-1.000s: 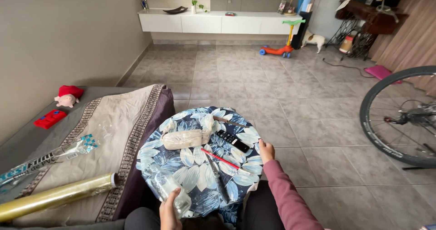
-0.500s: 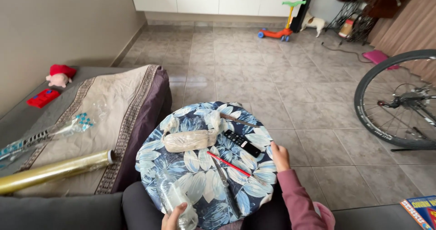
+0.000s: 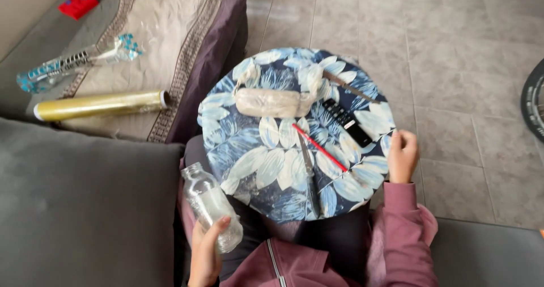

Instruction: Unwrapping a bottle and wrapping pieces of dough or clay in plastic film.

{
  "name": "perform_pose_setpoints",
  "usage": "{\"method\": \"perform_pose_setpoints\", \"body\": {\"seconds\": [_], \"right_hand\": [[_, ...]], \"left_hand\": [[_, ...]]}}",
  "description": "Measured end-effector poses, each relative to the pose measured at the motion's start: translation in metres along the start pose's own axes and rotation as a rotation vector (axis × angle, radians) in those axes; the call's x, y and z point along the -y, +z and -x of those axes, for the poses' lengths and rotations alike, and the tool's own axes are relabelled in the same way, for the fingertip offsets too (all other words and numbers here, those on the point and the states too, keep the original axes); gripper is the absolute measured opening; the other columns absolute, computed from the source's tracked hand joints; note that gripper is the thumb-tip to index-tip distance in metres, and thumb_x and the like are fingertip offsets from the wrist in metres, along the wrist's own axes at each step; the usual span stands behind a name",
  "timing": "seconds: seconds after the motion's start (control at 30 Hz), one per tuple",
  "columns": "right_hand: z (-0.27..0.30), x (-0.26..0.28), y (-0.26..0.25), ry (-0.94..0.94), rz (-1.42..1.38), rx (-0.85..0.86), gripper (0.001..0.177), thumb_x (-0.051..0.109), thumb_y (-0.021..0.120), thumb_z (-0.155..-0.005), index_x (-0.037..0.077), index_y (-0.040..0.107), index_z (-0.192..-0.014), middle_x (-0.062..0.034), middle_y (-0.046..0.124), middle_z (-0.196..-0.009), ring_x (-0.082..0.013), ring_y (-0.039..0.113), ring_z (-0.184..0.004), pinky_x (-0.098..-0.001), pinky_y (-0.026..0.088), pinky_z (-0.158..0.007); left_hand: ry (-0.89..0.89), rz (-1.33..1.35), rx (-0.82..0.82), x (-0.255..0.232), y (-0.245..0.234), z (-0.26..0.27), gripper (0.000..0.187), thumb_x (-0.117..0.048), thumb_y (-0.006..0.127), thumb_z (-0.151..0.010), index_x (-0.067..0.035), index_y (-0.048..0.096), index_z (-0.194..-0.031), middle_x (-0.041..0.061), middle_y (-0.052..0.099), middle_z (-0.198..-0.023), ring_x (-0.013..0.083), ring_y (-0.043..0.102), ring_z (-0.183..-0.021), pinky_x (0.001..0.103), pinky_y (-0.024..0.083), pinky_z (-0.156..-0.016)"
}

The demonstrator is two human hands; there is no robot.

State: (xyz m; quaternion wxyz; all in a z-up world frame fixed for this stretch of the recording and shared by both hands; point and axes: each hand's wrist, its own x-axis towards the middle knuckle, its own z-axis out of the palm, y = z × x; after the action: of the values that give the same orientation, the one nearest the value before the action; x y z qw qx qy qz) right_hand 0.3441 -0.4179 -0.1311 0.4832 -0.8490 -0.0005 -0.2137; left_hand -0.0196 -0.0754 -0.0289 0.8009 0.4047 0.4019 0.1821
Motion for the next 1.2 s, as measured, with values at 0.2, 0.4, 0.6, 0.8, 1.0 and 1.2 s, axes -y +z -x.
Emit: {"method": "perform_pose_setpoints", "body": {"seconds": [0.2, 0.4, 0.6, 0.8, 1.0, 1.2], "right_hand": [[0.087, 0.174, -0.042, -0.308, -0.167, 0.012, 0.027, -0.002, 0.055, -0.102, -0.006, 0.051, -0.129, -0.0198, 0.055, -0.124, -0.0289, 0.054, -0.110, -0.0375, 0.046, -0.097], [0.163, 0.254, -0.043, -0.307, -0.516, 0.544, 0.038, 0.004, 0.053, -0.092, -0.003, 0.050, -0.130, -0.0191, 0.053, -0.139, -0.0285, 0.058, -0.119, -0.0389, 0.055, -0.101], [0.137, 0.212, -0.041, -0.360, -0.066, 0.390, 0.019, 0.017, 0.077, -0.090, 0.008, 0.072, -0.107, -0.0050, 0.070, -0.089, -0.0211, 0.064, -0.072, -0.0299, 0.055, -0.065], [0.142, 0.234, -0.027, -0.346, -0.186, 0.578, 0.053, 0.042, 0.074, -0.089, 0.004, 0.061, -0.124, -0.0123, 0.066, -0.106, -0.0273, 0.058, -0.085, -0.0397, 0.049, -0.076], [0.173, 0.236, 0.004, 0.101, -0.892, 0.762, 0.085, 0.060, 0.051, -0.098, 0.001, 0.033, -0.157, -0.0186, 0.040, -0.159, -0.0291, 0.040, -0.144, -0.0476, 0.033, -0.118], [0.175, 0.179, 0.020, 0.319, -1.117, 0.568, 0.081, 0.054, 0.056, -0.096, 0.008, 0.032, -0.158, -0.0103, 0.046, -0.154, -0.0224, 0.049, -0.135, -0.0483, 0.042, -0.112]], "left_hand": [[0.306, -0.430, -0.054, -0.016, 0.008, 0.021, 0.070, -0.012, 0.082, -0.063, 0.004, 0.058, -0.127, 0.020, 0.076, -0.110, 0.0299, 0.076, -0.094, 0.037, 0.060, -0.084], [0.555, -0.384, 0.255, -0.008, 0.045, -0.005, 0.071, -0.012, 0.084, -0.068, -0.001, 0.053, -0.132, 0.012, 0.070, -0.111, 0.0206, 0.070, -0.092, 0.031, 0.057, -0.086], [0.535, -0.471, 0.246, -0.022, 0.070, -0.020, 0.085, -0.030, 0.097, -0.057, -0.001, 0.059, -0.128, 0.021, 0.072, -0.106, 0.0311, 0.070, -0.103, 0.052, 0.056, -0.090], [0.253, -0.637, 0.401, -0.051, 0.107, -0.016, 0.100, -0.050, 0.085, -0.068, 0.000, 0.045, -0.145, 0.034, 0.055, -0.135, 0.0495, 0.052, -0.130, 0.059, 0.039, -0.108], [0.314, -0.321, 0.719, -0.045, 0.127, 0.005, 0.078, -0.050, 0.033, -0.109, 0.010, 0.019, -0.157, 0.038, 0.018, -0.162, 0.0506, 0.012, -0.151, 0.060, 0.008, -0.123], [0.568, -0.358, 1.005, -0.053, 0.125, 0.022, 0.081, -0.063, 0.023, -0.109, 0.001, 0.026, -0.160, 0.031, 0.011, -0.168, 0.0472, 0.004, -0.154, 0.059, -0.003, -0.125]]}}
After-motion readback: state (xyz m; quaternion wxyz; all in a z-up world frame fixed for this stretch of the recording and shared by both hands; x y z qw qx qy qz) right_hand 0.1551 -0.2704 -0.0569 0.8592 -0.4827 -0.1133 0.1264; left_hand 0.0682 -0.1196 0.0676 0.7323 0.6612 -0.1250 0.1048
